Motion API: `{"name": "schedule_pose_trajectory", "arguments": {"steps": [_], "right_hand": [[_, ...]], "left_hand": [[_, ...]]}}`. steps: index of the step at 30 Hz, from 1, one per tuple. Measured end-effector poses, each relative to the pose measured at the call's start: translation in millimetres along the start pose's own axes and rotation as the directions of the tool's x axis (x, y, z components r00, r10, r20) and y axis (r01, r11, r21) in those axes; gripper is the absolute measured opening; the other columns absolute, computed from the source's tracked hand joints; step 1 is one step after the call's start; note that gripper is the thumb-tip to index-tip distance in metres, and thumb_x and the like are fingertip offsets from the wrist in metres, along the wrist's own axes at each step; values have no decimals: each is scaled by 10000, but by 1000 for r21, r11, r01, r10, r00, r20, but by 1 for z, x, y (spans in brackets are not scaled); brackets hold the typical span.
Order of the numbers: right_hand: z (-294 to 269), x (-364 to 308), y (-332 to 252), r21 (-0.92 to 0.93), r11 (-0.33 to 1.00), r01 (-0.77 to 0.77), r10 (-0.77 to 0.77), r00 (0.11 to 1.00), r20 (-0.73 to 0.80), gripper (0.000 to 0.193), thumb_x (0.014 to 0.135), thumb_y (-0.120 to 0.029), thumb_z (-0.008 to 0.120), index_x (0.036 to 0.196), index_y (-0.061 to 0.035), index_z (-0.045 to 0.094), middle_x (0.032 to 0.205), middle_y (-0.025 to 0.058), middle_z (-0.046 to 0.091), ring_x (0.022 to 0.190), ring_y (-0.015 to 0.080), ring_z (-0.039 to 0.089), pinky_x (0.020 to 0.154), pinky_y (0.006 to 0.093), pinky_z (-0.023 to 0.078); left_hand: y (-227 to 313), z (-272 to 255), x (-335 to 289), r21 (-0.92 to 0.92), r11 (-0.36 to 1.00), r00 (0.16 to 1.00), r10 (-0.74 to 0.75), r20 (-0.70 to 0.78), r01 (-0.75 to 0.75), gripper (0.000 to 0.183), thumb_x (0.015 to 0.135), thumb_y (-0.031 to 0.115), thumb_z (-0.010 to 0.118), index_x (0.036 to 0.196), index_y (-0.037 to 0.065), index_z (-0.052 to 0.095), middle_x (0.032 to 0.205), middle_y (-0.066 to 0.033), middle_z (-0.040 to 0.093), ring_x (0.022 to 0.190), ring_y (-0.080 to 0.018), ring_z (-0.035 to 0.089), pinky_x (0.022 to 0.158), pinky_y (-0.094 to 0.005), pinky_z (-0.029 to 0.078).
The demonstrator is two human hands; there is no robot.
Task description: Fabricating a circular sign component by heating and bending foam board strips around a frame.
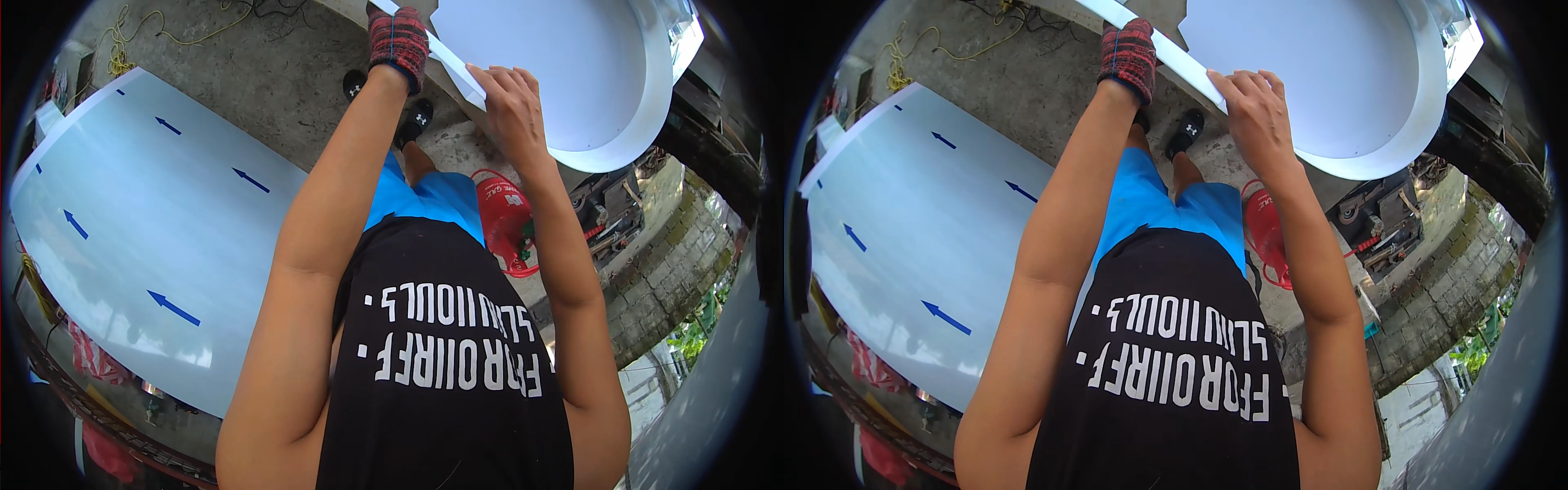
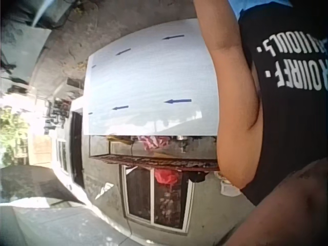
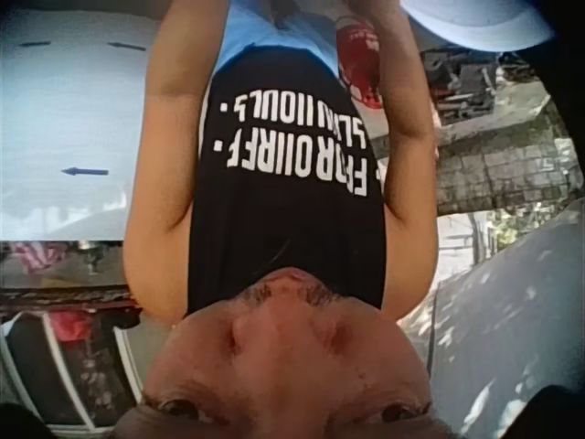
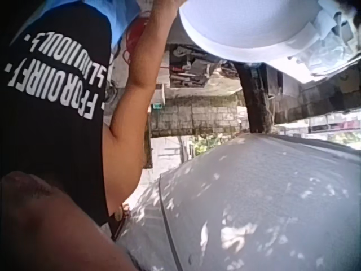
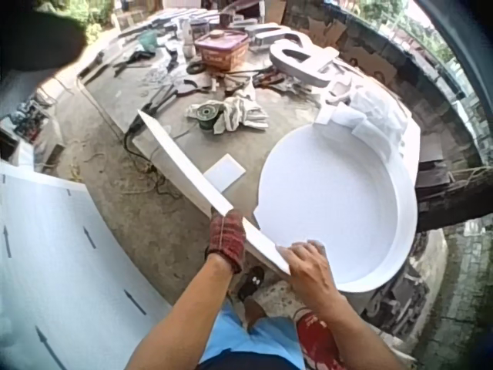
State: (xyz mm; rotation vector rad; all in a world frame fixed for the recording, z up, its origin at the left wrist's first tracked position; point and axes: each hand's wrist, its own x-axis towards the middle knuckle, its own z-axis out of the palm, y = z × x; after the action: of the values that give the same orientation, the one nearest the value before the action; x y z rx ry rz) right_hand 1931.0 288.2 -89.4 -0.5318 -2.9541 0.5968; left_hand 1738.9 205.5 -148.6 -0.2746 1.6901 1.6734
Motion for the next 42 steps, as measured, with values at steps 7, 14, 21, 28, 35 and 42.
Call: {"name": "schedule_pose_trajectory", "arguments": {"steps": [7, 14, 21, 28, 35, 42], "right_hand": [[9, -3, -53, 959, 285, 3, 636, 748, -191, 1080, 847, -440, 815, 1581, 11, 165, 1590, 257, 272, 1501, 359, 283, 1237, 489, 214], [2, 37, -75, 987, -6, 158, 810, 579, -88, 1229, 859, -649, 713, 1569, 109, 55, 1646, 234, 166, 1539, 306, 200, 1259, 462, 148], [1, 57, -78, 924, -211, 320, 837, 547, 2, 899, 945, -88, 678, 1585, 47, 62, 1587, 179, 288, 1471, 289, 323, 1232, 424, 244], [4, 49, -55, 966, -242, 92, 794, 591, 142, 968, 899, -119, 740, 1577, 70, 76, 1575, 190, 327, 1439, 292, 364, 1203, 414, 292], [-4, 53, -44, 971, -224, -86, 704, 675, 222, 1015, 865, -200, 810, 1556, 106, 134, 1531, 190, 405, 1405, 292, 416, 1184, 393, 327], [-6, 59, -44, 957, -279, -78, 664, 704, 251, 874, 902, -322, 778, 1499, 94, 293, 1506, 200, 412, 1444, 314, 360, 1225, 486, 250]], "left_hand": [[52, 24, -43, -454, 891, 997, -28, -76, -9, 398, 821, 102, 671, 1162, -25, 510, 1006, -156, 604, 882, -306, 656, 775, -401, 563], [57, 32, -48, -555, 828, 990, -131, -57, 78, 447, 856, 83, 576, 1245, -75, 424, 1107, -222, 587, 998, -386, 680, 933, -445, 562], [43, 46, -59, -564, 825, 999, -43, -16, 27, 509, 840, 78, 565, 1284, -81, 373, 1129, -241, 570, 1055, -401, 662, 997, -498, 539], [39, 39, -50, -403, 904, 989, 150, -14, -143, 524, 854, 93, 561, 1311, -72, 363, 1144, -264, 631, 1075, -368, 658, 983, -477, 524], [50, 33, -43, -244, 926, 947, 315, 71, -289, 676, 902, 77, 530, 1481, -14, 194, 1218, -229, 593, 1113, -296, 631, 1025, -431, 492], [55, 35, -39, -171, 944, 943, 306, 128, -283, 791, 935, 78, 512, 1580, 30, 57, 1260, -210, 540, 1129, -274, 595, 1048, -405, 463]]}}
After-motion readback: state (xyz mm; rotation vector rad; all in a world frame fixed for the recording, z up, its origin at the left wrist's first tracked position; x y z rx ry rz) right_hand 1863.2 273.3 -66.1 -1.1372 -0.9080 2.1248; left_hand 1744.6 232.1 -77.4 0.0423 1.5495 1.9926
